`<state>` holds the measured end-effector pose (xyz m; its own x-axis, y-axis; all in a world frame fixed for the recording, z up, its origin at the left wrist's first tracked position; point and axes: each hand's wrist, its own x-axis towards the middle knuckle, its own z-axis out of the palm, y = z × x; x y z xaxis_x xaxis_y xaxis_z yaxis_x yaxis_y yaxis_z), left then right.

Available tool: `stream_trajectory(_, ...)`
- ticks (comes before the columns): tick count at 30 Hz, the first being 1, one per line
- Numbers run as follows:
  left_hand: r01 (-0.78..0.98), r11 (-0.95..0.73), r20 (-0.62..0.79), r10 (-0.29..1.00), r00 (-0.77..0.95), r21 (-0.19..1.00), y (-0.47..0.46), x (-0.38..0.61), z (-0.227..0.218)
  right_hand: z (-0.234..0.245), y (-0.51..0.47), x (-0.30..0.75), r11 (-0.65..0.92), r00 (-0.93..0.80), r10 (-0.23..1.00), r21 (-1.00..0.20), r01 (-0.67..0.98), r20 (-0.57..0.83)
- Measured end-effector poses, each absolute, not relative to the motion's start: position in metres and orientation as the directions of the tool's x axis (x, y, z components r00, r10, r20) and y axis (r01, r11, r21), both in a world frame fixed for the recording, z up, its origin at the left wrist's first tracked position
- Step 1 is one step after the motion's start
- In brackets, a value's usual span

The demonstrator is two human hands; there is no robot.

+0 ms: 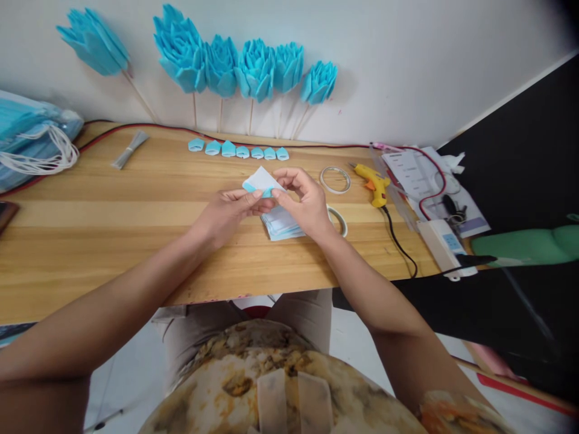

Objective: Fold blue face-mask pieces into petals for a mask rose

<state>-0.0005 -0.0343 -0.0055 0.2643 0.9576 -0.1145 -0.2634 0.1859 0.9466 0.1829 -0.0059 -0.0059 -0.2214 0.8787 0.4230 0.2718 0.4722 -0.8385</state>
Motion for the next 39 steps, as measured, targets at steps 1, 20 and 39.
stream_trajectory(1, -0.237, 0.171, -0.11, 0.962, 0.251, 0.956, -0.034, -0.001, -0.005, -0.007, -0.005, 0.183, 0.472, -0.229, 0.878, -0.841, 0.266, 0.421)
stream_trajectory(20, -0.257, 0.029, 0.009, 0.989, 0.146, 0.966, -0.031, -0.003, -0.008, -0.014, -0.003, 0.183, 0.479, -0.399, 0.843, -0.841, 0.25, 0.361)
stream_trajectory(39, -0.089, 0.037, -0.025, 0.991, 0.132, 0.995, -0.033, -0.003, -0.001, -0.004, -0.007, 0.184, 0.364, -0.352, 0.892, -0.912, 0.188, 0.284)
